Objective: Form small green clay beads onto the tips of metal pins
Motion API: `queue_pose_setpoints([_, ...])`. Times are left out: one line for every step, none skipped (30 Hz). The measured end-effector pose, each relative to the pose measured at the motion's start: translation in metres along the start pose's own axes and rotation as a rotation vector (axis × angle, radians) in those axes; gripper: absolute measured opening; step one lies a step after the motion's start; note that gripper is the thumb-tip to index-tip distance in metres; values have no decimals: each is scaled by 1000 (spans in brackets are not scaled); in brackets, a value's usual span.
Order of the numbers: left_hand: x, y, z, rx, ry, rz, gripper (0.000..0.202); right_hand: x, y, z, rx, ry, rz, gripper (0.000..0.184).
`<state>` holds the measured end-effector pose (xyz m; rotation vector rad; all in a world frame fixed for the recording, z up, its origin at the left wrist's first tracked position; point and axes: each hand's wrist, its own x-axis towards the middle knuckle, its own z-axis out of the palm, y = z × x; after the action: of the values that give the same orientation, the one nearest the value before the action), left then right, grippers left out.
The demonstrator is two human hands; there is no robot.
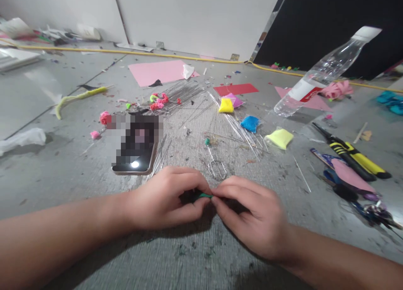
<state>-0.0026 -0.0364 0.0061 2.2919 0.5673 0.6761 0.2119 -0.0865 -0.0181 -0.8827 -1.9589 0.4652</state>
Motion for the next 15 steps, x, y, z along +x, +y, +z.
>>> queue_pose_setpoints([0, 0, 0, -3, 5, 13, 10, 0, 0, 0, -5, 7, -1, 10])
queue_pose_setpoints([0, -1, 0, -7, 11, 28, 9, 0, -1, 0, -9, 14, -3, 11])
queue_pose_setpoints([0, -1, 0, -12, 15, 41, 9, -1, -1, 1, -12, 18, -7, 11])
queue_pose_setpoints([0, -2, 0, -15, 19, 54, 8, -1, -2, 1, -14, 16, -9, 12])
queue_pose_setpoints([0, -2, 0, -17, 22, 65, 7, -2, -3, 2, -13, 15, -11, 12])
queue_pose_setpoints([-1, -3, 1, -19, 22, 73, 7, -2, -4, 2, -12, 13, -10, 12])
queue_pose_setpoints([-1, -3, 1, -21, 22, 80, 6, -2, -5, 2, -10, 10, -11, 11])
queue_pose_setpoints([-2, -3, 1, -23, 20, 86, 6, -3, -5, 1, -9, 5, -11, 11])
queue_pose_setpoints([-2, -3, 1, -26, 19, 92, 6, -3, -6, 1, -9, -3, -9, 10])
queue_pose_setpoints([-2, -3, 2, -30, 19, 96, 7, -2, -6, 0, -7, -13, -5, 8])
queue_pose_setpoints([-2, -2, 2, -32, 24, 91, 7, -1, -6, -1, -3, -22, 8, 7])
queue_pose_setpoints([-2, -2, 2, -33, 39, 79, 7, 0, -5, -1, -2, -23, 32, 7])
queue_pose_setpoints([-2, -2, 2, -29, 64, 54, 7, 1, -5, -2, -4, -16, 67, 8])
queue_pose_setpoints([-2, -1, 2, -21, 98, 19, 6, 2, -4, -3, -7, -7, 110, 10])
queue_pose_setpoints([-1, 0, 2, -9, 140, -24, 5, 3, -4, -4, -10, -2, 157, 12])
